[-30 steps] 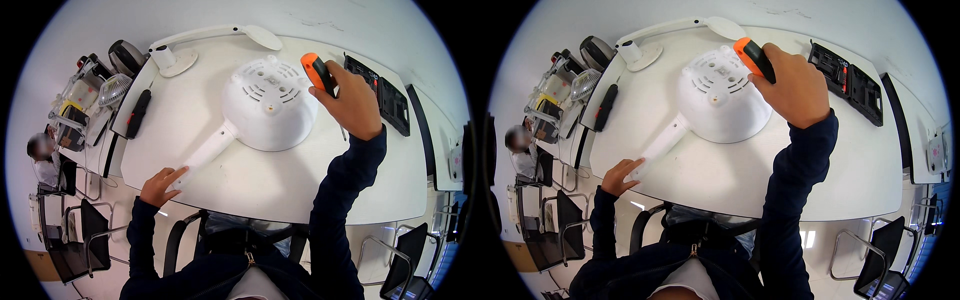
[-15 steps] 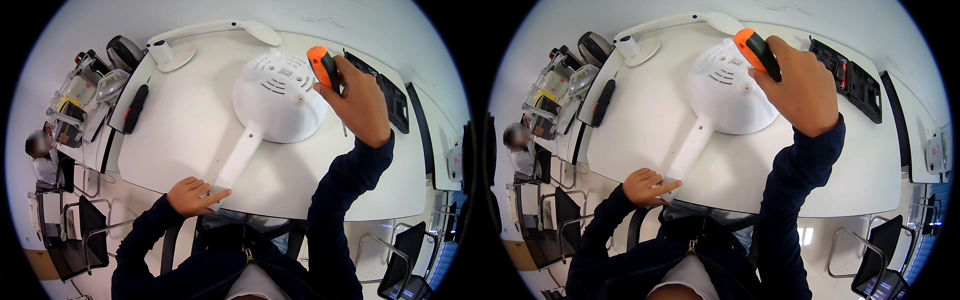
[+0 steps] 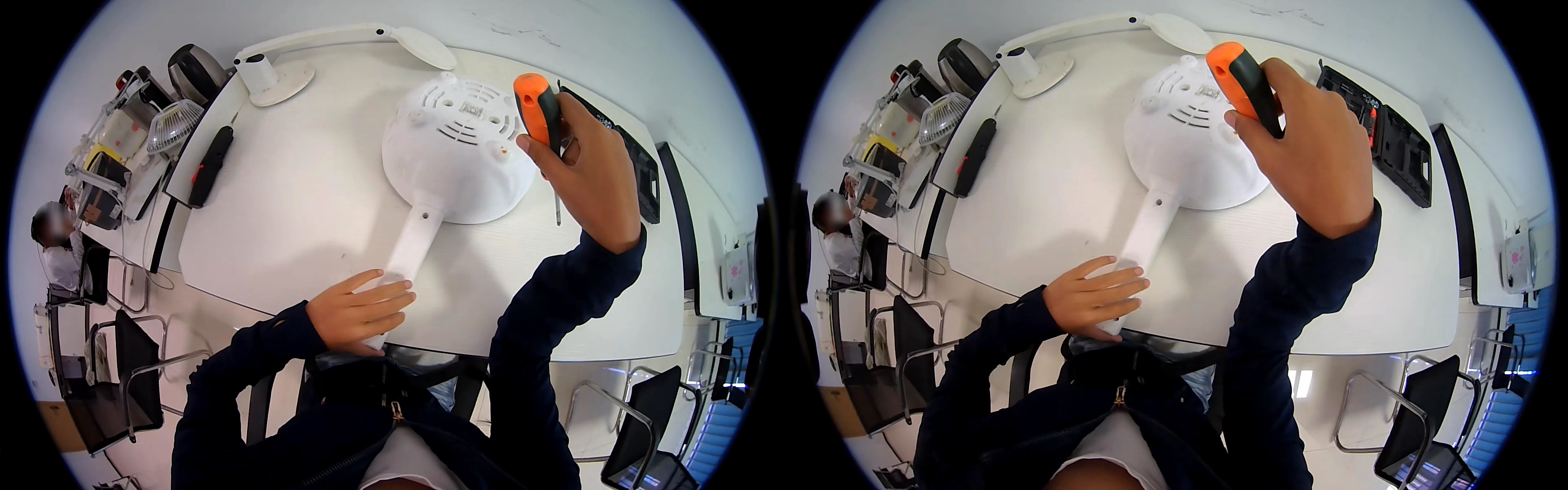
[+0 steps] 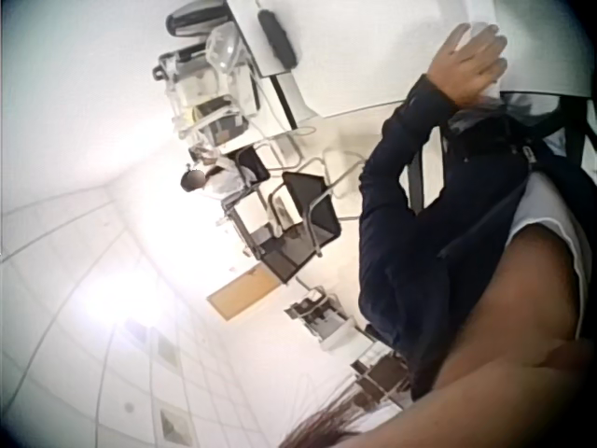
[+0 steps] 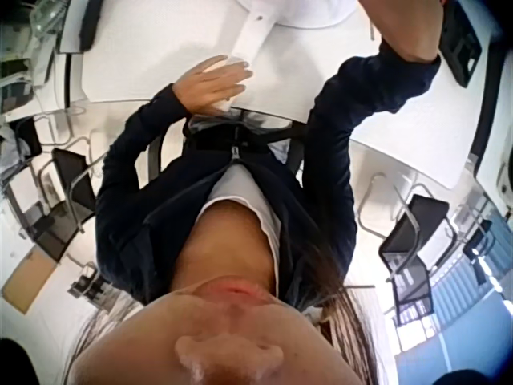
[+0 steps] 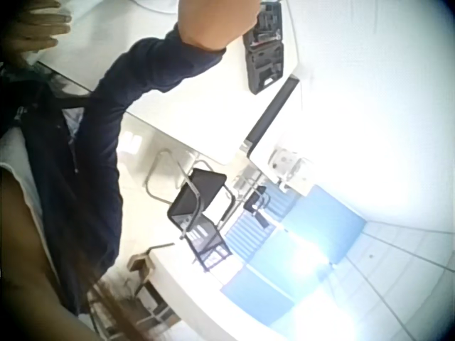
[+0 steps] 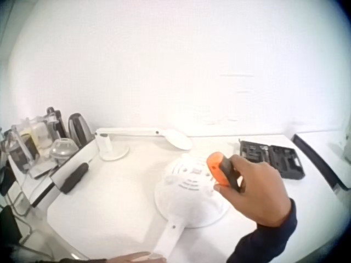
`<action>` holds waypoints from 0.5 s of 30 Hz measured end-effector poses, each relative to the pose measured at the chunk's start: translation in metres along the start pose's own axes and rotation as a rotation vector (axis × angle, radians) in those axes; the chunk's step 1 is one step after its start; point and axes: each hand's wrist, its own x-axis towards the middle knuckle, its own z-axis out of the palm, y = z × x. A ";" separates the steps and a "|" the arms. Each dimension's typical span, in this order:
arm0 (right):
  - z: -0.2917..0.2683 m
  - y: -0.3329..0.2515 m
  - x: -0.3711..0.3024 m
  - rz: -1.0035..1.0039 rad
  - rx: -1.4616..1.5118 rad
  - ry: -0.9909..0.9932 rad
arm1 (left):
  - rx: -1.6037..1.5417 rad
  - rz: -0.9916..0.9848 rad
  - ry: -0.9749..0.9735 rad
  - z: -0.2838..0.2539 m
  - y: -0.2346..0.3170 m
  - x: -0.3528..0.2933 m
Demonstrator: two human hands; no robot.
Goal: The person uses a screwdriver to tighten screws on the base of a white electric fan. They rotate the fan to access different screw locations and continue fastening the base to the fan body.
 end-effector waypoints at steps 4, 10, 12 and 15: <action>-0.004 -0.001 -0.001 0.017 -0.005 -0.003 | -0.076 0.047 0.019 0.015 -0.001 0.005; 0.005 0.002 -0.001 -0.065 -0.021 0.031 | -0.154 0.056 0.096 0.030 0.000 0.002; 0.005 0.000 -0.001 -0.055 -0.027 0.019 | -0.175 0.057 0.124 0.034 0.001 0.003; -0.002 -0.004 -0.001 0.004 -0.038 -0.016 | -0.186 0.058 0.157 0.039 0.003 0.008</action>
